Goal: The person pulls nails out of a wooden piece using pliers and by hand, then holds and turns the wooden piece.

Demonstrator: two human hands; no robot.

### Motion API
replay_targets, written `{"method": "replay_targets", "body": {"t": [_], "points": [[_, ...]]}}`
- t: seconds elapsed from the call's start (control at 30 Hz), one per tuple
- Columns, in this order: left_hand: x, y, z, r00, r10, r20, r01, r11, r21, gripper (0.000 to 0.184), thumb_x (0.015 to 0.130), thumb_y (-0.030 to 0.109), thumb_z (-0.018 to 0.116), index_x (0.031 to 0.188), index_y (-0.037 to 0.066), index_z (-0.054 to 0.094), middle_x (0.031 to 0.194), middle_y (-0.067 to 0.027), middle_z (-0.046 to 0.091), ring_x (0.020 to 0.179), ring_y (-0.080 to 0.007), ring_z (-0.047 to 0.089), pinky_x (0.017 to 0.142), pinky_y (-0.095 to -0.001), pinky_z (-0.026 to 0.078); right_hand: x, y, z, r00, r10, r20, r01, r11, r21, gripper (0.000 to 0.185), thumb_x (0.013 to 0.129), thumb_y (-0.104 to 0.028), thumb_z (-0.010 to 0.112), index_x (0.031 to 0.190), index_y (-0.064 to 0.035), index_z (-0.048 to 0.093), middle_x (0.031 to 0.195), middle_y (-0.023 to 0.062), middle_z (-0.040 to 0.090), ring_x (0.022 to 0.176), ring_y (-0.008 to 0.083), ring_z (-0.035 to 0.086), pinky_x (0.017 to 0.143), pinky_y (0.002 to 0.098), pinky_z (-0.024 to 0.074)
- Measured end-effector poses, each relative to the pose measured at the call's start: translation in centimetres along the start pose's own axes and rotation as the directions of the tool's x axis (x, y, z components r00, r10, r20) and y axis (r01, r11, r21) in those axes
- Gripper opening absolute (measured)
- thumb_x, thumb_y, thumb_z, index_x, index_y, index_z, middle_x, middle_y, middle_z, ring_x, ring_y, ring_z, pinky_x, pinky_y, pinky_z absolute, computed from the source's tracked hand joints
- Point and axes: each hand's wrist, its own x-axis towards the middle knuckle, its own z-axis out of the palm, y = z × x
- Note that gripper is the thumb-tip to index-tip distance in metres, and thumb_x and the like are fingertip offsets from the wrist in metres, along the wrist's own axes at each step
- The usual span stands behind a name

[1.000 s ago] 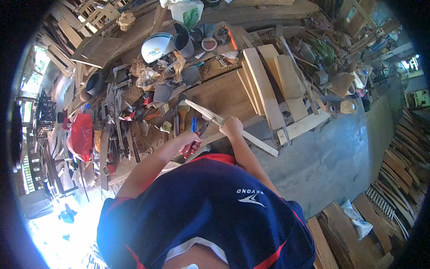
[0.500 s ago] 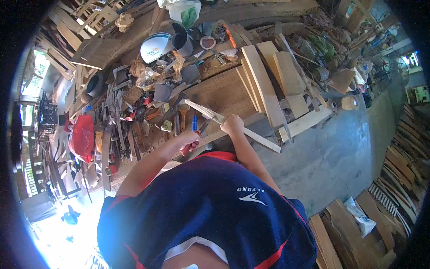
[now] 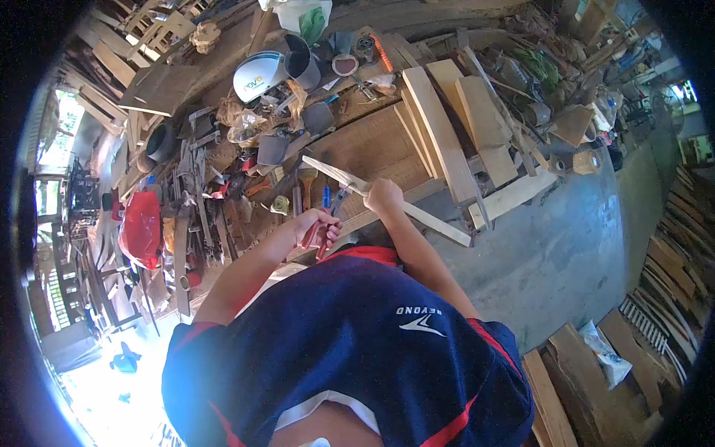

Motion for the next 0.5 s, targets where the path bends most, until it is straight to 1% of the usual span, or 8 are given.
{"method": "replay_targets", "body": {"t": [0.07, 0.1, 0.17, 0.27, 0.3, 0.37, 0.43, 0.5], "points": [[-0.2, -0.2, -0.6, 0.999, 0.034, -0.016, -0.033, 0.998, 0.046, 0.018, 0.085, 0.018, 0.051, 0.094, 0.002, 0.049, 0.07, -0.0016, 0.047, 0.063, -0.0138, 0.049, 0.066, -0.0357, 0.043, 0.0, -0.4, -0.1, 1.0, -0.006, 0.005, 0.006, 1.0, -0.008, 0.031, 0.064, -0.029, 0.068, 0.081, -0.0025, 0.067, 0.088, 0.019, 0.065, 0.087, 0.032, 0.063, 0.077, 0.0391, 0.0508], [-0.2, -0.2, -0.7, 0.999, 0.036, -0.015, -0.035, 0.998, 0.043, 0.018, 0.085, 0.018, 0.051, 0.094, 0.002, 0.049, 0.07, -0.0016, 0.047, 0.063, -0.0138, 0.049, 0.066, -0.0357, 0.043, -0.1, -0.5, -0.3, 1.0, -0.008, 0.007, 0.008, 1.0, -0.009, 0.031, 0.064, -0.029, 0.068, 0.081, -0.0025, 0.067, 0.088, 0.019, 0.065, 0.087, 0.032, 0.063, 0.077, 0.0391, 0.0508], [-0.3, -0.1, -1.0, 1.0, 0.027, 0.013, -0.028, 0.991, 0.134, 0.035, 0.085, 0.018, 0.051, 0.112, -0.002, 0.045, 0.077, -0.0032, 0.051, 0.073, -0.0163, 0.053, 0.078, -0.044, 0.045, -0.1, -0.7, -0.7, 1.0, -0.023, 0.016, 0.023, 1.0, 0.013, 0.031, 0.064, -0.029, 0.067, 0.081, -0.0023, 0.067, 0.088, 0.019, 0.065, 0.088, 0.0324, 0.062, 0.078, 0.0395, 0.0503], [-0.6, -0.1, -0.5, 0.999, 0.02, 0.027, -0.024, 0.981, 0.19, 0.042, 0.085, 0.019, 0.052, 0.119, -0.004, 0.044, 0.082, -0.0035, 0.054, 0.082, -0.0179, 0.054, 0.085, -0.0518, 0.043, 0.2, -0.8, -0.6, 1.0, -0.025, 0.018, 0.025, 1.0, -0.011, 0.031, 0.065, -0.029, 0.066, 0.081, -0.0021, 0.067, 0.089, 0.0195, 0.064, 0.088, 0.0331, 0.062, 0.079, 0.0397, 0.0499], [-0.5, -0.1, -0.6, 0.999, 0.022, 0.026, -0.027, 0.982, 0.185, 0.042, 0.085, 0.019, 0.052, 0.119, -0.004, 0.044, 0.082, -0.0035, 0.054, 0.082, -0.0179, 0.054, 0.085, -0.0518, 0.043, 0.2, -0.9, -0.8, 0.999, -0.029, 0.022, 0.029, 1.0, -0.012, 0.031, 0.065, -0.029, 0.066, 0.081, -0.0021, 0.067, 0.089, 0.0195, 0.064, 0.088, 0.0331, 0.062, 0.079, 0.0397, 0.0499], [-0.3, -0.1, -0.9, 1.0, 0.03, -0.002, -0.028, 0.972, 0.233, 0.03, 0.085, 0.022, 0.05, 0.104, -0.001, 0.052, 0.08, -0.0033, 0.056, 0.08, -0.0191, 0.055, 0.081, -0.0573, 0.043, 0.0, -1.0, -1.1, 0.999, -0.03, 0.013, 0.03, 0.999, -0.031, 0.031, 0.065, -0.029, 0.065, 0.082, -0.002, 0.067, 0.089, 0.0196, 0.064, 0.088, 0.033, 0.062, 0.078, 0.0398, 0.05], [-0.5, 0.0, -0.3, 0.999, 0.033, -0.007, -0.03, 0.972, 0.232, 0.029, 0.086, 0.022, 0.049, 0.104, -0.001, 0.053, 0.08, -0.0038, 0.057, 0.079, -0.019, 0.056, 0.083, -0.0582, 0.043, 0.1, -0.9, -1.0, 1.0, -0.028, 0.01, 0.029, 0.999, -0.035, 0.032, 0.065, -0.028, 0.065, 0.082, -0.0019, 0.067, 0.089, 0.0194, 0.064, 0.088, 0.0328, 0.062, 0.078, 0.0398, 0.05], [-0.5, 0.0, 0.0, 0.997, 0.039, -0.07, -0.02, 0.967, 0.253, 0.025, 0.087, 0.023, 0.049, 0.099, 0.001, 0.052, 0.075, -0.0037, 0.055, 0.072, -0.0185, 0.055, 0.077, -0.0518, 0.046, 0.1, -0.6, -0.9, 1.0, -0.024, 0.004, 0.024, 0.999, -0.039, 0.032, 0.065, -0.028, 0.065, 0.083, -0.0018, 0.066, 0.089, 0.0192, 0.064, 0.088, 0.0326, 0.062, 0.078, 0.0398, 0.0501]]}}
